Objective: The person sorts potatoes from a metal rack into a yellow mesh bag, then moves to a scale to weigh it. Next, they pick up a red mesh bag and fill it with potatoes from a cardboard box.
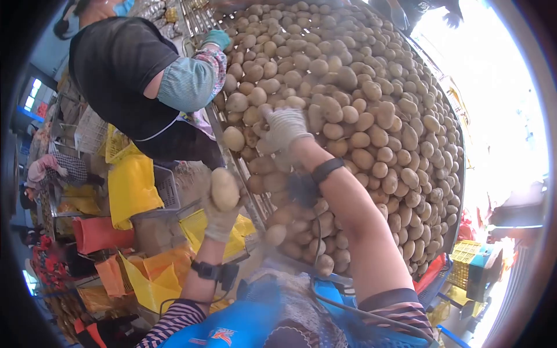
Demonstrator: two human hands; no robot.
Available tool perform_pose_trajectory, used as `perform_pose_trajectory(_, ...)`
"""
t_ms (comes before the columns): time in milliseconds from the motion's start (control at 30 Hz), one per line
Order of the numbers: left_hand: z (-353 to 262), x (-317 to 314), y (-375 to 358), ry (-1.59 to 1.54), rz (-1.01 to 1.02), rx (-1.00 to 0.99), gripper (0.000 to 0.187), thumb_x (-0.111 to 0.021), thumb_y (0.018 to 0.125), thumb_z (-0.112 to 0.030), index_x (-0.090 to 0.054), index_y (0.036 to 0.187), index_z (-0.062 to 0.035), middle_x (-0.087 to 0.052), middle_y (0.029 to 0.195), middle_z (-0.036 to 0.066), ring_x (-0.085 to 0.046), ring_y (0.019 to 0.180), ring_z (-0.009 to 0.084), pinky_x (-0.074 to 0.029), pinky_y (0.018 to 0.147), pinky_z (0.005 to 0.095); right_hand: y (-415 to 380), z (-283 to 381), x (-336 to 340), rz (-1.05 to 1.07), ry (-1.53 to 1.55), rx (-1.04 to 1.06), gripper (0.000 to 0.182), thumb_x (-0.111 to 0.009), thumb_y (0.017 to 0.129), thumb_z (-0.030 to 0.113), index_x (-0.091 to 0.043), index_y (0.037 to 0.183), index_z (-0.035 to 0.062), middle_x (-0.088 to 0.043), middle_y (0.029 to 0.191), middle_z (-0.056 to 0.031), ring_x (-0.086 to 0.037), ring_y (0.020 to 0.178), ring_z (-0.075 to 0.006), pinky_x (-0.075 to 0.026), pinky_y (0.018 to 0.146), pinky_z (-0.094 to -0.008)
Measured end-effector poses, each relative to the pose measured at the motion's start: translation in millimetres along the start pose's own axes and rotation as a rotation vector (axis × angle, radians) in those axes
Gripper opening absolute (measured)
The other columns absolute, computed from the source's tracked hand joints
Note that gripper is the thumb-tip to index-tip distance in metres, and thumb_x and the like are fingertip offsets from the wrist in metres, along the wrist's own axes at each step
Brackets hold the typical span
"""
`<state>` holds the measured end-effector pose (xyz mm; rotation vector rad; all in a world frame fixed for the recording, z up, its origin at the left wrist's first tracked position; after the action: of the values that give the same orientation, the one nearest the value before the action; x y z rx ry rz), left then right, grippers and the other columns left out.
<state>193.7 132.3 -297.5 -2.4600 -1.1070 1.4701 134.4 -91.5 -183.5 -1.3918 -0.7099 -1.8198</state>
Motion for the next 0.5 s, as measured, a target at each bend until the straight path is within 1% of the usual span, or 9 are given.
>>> perform_pose_trajectory(67, -24.6, 9.8, -38.8, 0.114, 0.079, 0.065, 0.044, -0.059, 0.086, -0.042, -0.054, 0.118, -0.012, -0.062, 0.102, 0.01, -0.061, 0.089, 0.0211, -0.053, 0.073, 0.0397, -9.6, 4.3, 3.2, -0.102, 0.034, 0.029, 0.044, -0.062, 0.077, 0.035, -0.053, 0.114, 0.013, -0.059, 0.092, -0.0153, -0.056, 0.089, -0.0337, -0.04, 0.086, -0.0458)
perform_pose_trajectory(133, -37.0, 59.2, -68.6, 0.181, -0.134, 0.191, 0.043, -0.059, 0.087, -0.042, -0.054, 0.118, -0.0116, -0.061, 0.099, 0.01, -0.061, 0.087, 0.0215, -0.054, 0.07, 0.0384, -50.2, 27.0, 46.6, -0.536, 0.164, 0.158, 0.044, -0.064, 0.075, 0.034, -0.053, 0.113, 0.0128, -0.06, 0.091, -0.0136, -0.057, 0.091, -0.0341, -0.043, 0.082, -0.046)
perform_pose_trajectory(167, -34.4, 63.1, -73.9, 0.159, -0.133, 0.198, 0.043, -0.059, 0.087, -0.042, -0.054, 0.118, -0.0116, -0.061, 0.099, 0.01, -0.061, 0.087, 0.0215, -0.054, 0.07, 0.0384, -64.0, 41.3, 49.6, -0.522, 0.147, 0.165, 0.044, -0.064, 0.075, 0.034, -0.053, 0.113, 0.0128, -0.06, 0.091, -0.0136, -0.057, 0.091, -0.0341, -0.043, 0.082, -0.046)
perform_pose_trajectory(233, -33.8, 72.1, -82.9, 0.265, -0.124, 0.195, 0.045, -0.059, 0.086, -0.042, -0.054, 0.117, -0.0102, -0.061, 0.098, 0.008, -0.06, 0.084, 0.0203, -0.054, 0.071, 0.0364, -84.7, 40.7, -1.6, -0.077, 0.989, -0.265, 0.044, -0.064, 0.076, 0.031, -0.053, 0.114, 0.0113, -0.062, 0.09, -0.0138, -0.059, 0.09, -0.0343, -0.047, 0.077, -0.0458)
perform_pose_trajectory(300, -41.3, 81.4, -85.6, 0.365, -0.133, 0.146, 0.046, -0.06, 0.086, -0.042, -0.054, 0.117, -0.0089, -0.061, 0.096, 0.006, -0.06, 0.081, 0.0191, -0.053, 0.073, 0.0344, -106.9, 89.2, -14.3, -0.032, 1.003, -0.215, 0.041, -0.061, 0.079, 0.029, -0.053, 0.115, 0.0106, -0.063, 0.087, -0.0164, -0.062, 0.087, -0.0339, -0.05, 0.072, -0.044)
perform_pose_trajectory(333, -55.1, 88.2, -87.7, 0.407, -0.164, 0.086, 0.047, -0.061, 0.085, -0.042, -0.054, 0.117, -0.0082, -0.061, 0.096, 0.005, -0.06, 0.079, 0.0185, -0.053, 0.074, 0.0334, -115.9, 120.9, -20.3, -0.036, 0.827, -0.008, 0.042, -0.06, 0.08, 0.033, -0.054, 0.114, 0.0101, -0.065, 0.086, -0.0178, -0.063, 0.082, -0.0359, -0.05, 0.074, -0.0426)
perform_pose_trajectory(400, -48.9, 70.8, -89.9, 0.02, -0.198, 0.013, 0.045, -0.062, 0.084, -0.041, -0.057, 0.111, -0.006, -0.061, 0.084, 0.002, -0.058, 0.068, 0.016, -0.052, 0.069, 0.0299, -127.6, 177.6, -66.9, 0.549, 0.476, -0.028, 0.059, -0.063, 0.077, 0.043, -0.047, 0.122, 0.0089, -0.061, 0.106, -0.0194, -0.059, 0.099, -0.0368, -0.049, 0.079, -0.0439)
perform_pose_trajectory(467, -28.4, 84.3, -87.9, -0.378, -0.23, 0.33, 0.035, -0.06, 0.085, -0.039, -0.061, 0.094, -0.0053, -0.058, 0.07, 0.001, -0.055, 0.061, 0.0163, -0.052, 0.064, 0.0305, -143.6, 213.9, -62.6, 0.389, 0.384, 0.351, 0.068, -0.066, 0.076, 0.045, -0.042, 0.128, 0.0093, -0.056, 0.116, -0.0194, -0.056, 0.106, -0.0346, -0.048, 0.083, -0.0438)
perform_pose_trajectory(500, -55.4, 132.3, -62.5, -0.114, -0.134, 0.163, 0.031, -0.059, 0.085, -0.039, -0.057, 0.083, -0.0073, -0.056, 0.067, 0.003, -0.055, 0.06, 0.0173, -0.05, 0.062, 0.031, -148.8, 213.2, -64.8, 0.445, 0.343, 0.332, 0.067, -0.067, 0.075, 0.044, -0.044, 0.128, 0.0097, -0.055, 0.119, -0.0169, -0.055, 0.109, -0.0342, -0.048, 0.084, -0.0439)
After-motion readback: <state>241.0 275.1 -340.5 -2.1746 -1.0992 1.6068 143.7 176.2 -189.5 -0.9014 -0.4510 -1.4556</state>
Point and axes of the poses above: each hand's wrist, its own y-axis towards the middle knuckle, its own x-axis out of the back of the hand, z = x × y, the point moved 10 cm from there along y, towards the middle knuckle
